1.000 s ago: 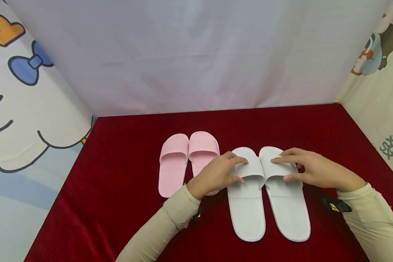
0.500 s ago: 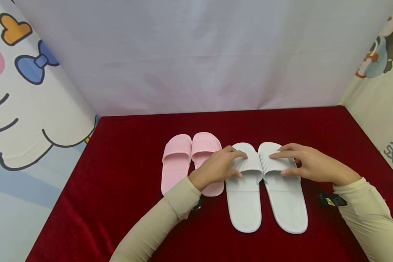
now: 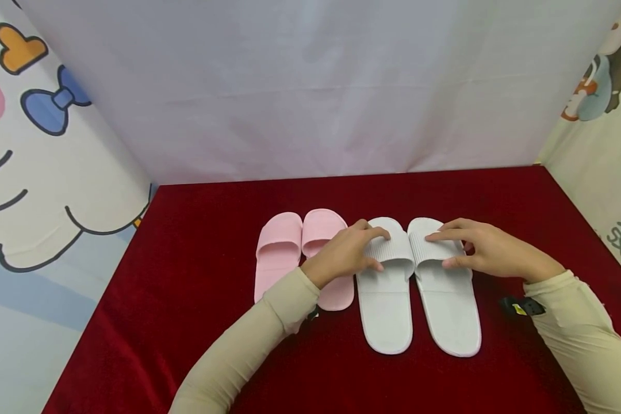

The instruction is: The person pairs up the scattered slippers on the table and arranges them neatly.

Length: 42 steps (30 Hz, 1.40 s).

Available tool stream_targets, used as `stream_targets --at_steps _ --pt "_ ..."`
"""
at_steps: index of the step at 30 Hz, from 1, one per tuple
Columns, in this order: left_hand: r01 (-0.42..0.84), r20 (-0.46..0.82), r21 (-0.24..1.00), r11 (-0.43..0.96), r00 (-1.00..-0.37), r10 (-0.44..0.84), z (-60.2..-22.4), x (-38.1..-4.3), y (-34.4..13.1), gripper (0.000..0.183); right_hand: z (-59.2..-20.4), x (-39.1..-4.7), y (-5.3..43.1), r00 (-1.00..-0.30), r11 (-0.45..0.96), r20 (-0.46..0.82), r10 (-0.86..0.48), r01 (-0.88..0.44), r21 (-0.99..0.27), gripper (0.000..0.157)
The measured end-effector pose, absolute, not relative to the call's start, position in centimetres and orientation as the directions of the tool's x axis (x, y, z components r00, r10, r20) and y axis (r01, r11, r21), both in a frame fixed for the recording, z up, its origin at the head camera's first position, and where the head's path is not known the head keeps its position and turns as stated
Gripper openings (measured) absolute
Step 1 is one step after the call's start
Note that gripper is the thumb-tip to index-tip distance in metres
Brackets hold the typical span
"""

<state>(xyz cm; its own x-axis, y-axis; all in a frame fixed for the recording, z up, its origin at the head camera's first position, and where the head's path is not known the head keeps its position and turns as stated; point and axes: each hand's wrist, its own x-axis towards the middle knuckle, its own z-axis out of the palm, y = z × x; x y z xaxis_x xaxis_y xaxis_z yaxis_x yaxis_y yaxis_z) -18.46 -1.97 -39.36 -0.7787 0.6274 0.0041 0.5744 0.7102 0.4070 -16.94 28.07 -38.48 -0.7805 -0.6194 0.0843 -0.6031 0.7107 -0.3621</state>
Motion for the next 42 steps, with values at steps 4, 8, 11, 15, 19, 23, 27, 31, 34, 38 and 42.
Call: stream_targets --at_steps 4,8,11,15,19,23,27,31,34,38,42 --pt "0.564 -0.008 0.400 0.722 -0.786 0.618 -39.2 -18.8 -1.9 0.059 -38.5 -17.3 28.1 -0.786 0.715 0.078 -0.614 -0.595 -0.367 0.050" --pt "0.558 -0.017 0.396 0.729 -0.790 0.613 -39.0 -19.2 -1.9 0.060 -38.4 -17.6 28.1 -0.792 0.720 0.073 -0.607 -0.586 -0.373 0.050" --pt "0.557 -0.015 0.395 0.730 -0.791 0.612 -38.9 -19.5 -1.8 0.060 -38.3 -17.9 28.0 -0.793 0.722 0.080 -0.604 -0.587 -0.365 0.050" --pt "0.552 -0.020 0.393 0.735 -0.794 0.607 -38.8 -20.0 -1.7 0.061 -38.4 -18.4 28.0 -0.790 0.721 0.088 -0.607 -0.594 -0.356 0.050" --pt "0.543 -0.028 0.383 0.747 -0.802 0.597 -38.9 -20.5 -1.6 0.060 -38.4 -18.8 27.9 -0.789 0.720 0.096 -0.607 -0.597 -0.353 0.049" --pt "0.529 -0.031 0.387 0.755 -0.811 0.584 -38.8 -21.0 -1.4 0.060 -38.3 -19.2 27.9 -0.792 0.724 0.101 -0.602 -0.594 -0.351 0.049" --pt "0.520 -0.037 0.394 0.758 -0.815 0.578 -38.6 -21.4 -1.5 0.061 -38.3 -19.6 27.9 -0.793 0.721 0.101 -0.600 -0.591 -0.361 0.049" --pt "0.511 -0.036 0.400 0.761 -0.821 0.570 -38.5 -21.7 -1.5 0.061 -38.4 -20.1 27.8 -0.791 0.716 0.111 -0.602 -0.596 -0.364 0.049" --pt "0.504 -0.032 0.403 0.764 -0.827 0.562 -38.6 -22.0 -1.5 0.061 -38.5 -20.4 27.9 -0.789 0.717 0.113 -0.604 -0.599 -0.356 0.049" --pt "0.505 -0.033 0.411 0.759 -0.823 0.566 -38.6 -22.2 -1.3 0.061 -38.5 -20.7 28.2 -0.791 0.724 0.107 -0.602 -0.598 -0.344 0.048" --pt "0.505 -0.031 0.412 0.759 -0.824 0.565 -38.4 -22.4 -1.1 0.060 -38.3 -21.0 28.3 -0.792 0.725 0.108 -0.601 -0.597 -0.343 0.048"
